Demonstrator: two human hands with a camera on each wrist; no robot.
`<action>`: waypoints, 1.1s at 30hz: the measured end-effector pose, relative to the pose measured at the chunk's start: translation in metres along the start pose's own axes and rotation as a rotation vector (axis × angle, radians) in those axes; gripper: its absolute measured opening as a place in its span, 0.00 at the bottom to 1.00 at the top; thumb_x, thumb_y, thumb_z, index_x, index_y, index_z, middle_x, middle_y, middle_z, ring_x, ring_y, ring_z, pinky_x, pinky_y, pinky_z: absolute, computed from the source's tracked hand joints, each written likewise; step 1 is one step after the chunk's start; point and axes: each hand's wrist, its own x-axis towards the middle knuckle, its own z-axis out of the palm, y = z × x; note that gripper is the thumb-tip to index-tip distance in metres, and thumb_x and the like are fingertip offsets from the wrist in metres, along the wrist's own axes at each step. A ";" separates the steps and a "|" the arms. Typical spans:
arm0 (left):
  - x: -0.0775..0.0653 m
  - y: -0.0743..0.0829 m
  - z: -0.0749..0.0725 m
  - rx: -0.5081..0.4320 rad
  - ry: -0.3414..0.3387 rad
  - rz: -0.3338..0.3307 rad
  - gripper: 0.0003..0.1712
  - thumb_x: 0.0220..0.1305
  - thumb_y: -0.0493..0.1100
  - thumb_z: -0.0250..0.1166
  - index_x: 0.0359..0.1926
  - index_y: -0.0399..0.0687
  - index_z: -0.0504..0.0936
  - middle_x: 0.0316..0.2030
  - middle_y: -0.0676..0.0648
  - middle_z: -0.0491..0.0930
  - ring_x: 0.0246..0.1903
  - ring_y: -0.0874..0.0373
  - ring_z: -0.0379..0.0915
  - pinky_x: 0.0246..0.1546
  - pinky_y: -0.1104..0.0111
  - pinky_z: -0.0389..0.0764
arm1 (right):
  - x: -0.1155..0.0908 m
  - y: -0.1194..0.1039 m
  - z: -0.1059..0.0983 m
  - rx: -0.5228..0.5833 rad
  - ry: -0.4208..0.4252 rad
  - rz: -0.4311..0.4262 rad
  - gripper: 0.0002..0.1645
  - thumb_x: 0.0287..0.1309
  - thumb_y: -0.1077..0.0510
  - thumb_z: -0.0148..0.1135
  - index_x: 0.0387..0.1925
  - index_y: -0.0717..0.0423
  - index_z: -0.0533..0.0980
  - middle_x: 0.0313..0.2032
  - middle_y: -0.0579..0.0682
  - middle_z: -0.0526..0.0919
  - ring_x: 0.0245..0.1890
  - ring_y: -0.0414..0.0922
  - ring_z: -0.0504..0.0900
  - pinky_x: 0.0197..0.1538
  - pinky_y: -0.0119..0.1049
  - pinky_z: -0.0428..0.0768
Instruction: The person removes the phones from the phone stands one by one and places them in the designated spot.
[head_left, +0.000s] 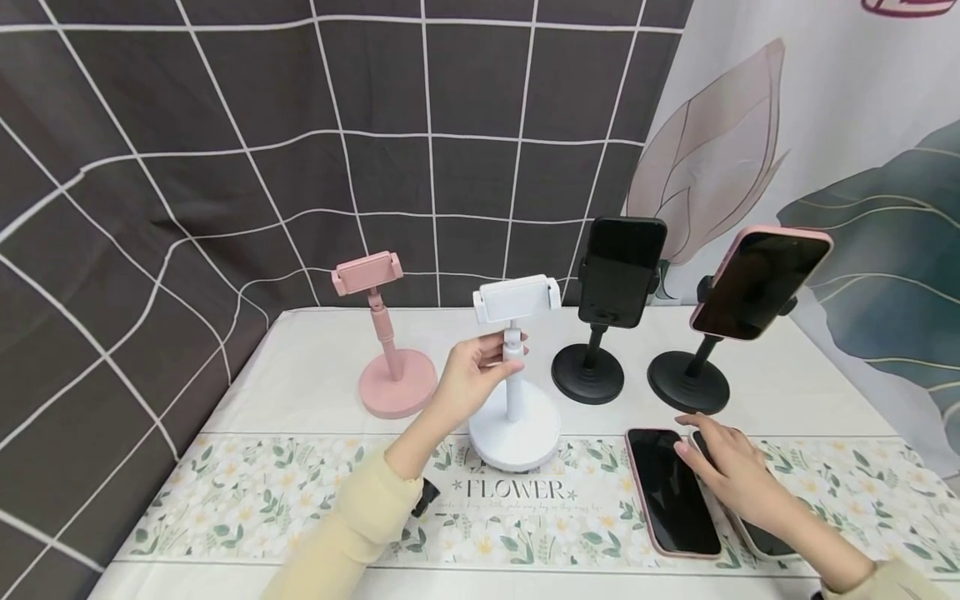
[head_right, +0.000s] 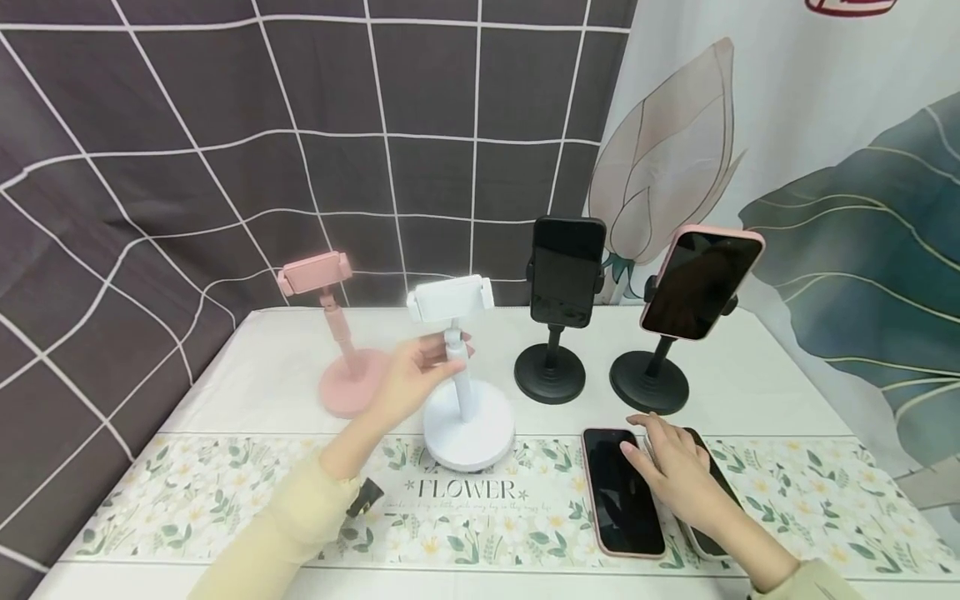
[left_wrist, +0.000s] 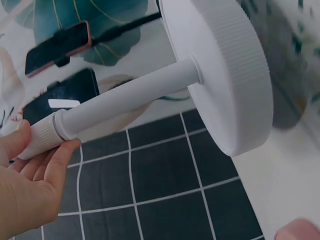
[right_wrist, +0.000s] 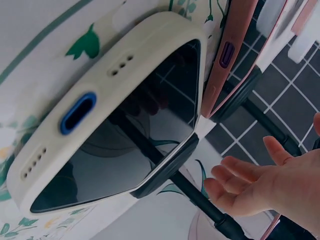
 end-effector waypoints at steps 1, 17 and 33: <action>0.004 0.000 -0.002 0.004 0.006 0.007 0.18 0.54 0.32 0.61 0.47 0.31 0.75 0.44 0.31 0.79 0.43 0.53 0.76 0.44 0.62 0.80 | 0.000 -0.001 0.000 0.002 -0.002 -0.007 0.27 0.64 0.49 0.45 0.56 0.64 0.59 0.56 0.73 0.63 0.53 0.72 0.54 0.45 0.74 0.51; 0.054 -0.015 -0.029 0.027 0.105 0.006 0.18 0.50 0.28 0.62 0.45 0.25 0.75 0.44 0.28 0.78 0.44 0.49 0.75 0.47 0.59 0.78 | 0.004 -0.020 0.013 0.061 -0.036 -0.143 0.27 0.61 0.50 0.51 0.58 0.58 0.61 0.57 0.64 0.66 0.57 0.62 0.59 0.50 0.69 0.62; 0.062 -0.049 -0.042 0.046 0.135 -0.014 0.17 0.49 0.27 0.62 0.43 0.24 0.75 0.44 0.27 0.77 0.44 0.45 0.75 0.48 0.58 0.77 | 0.010 -0.047 0.022 -0.024 0.096 -0.281 0.26 0.55 0.55 0.58 0.55 0.56 0.65 0.51 0.59 0.75 0.52 0.56 0.68 0.46 0.64 0.67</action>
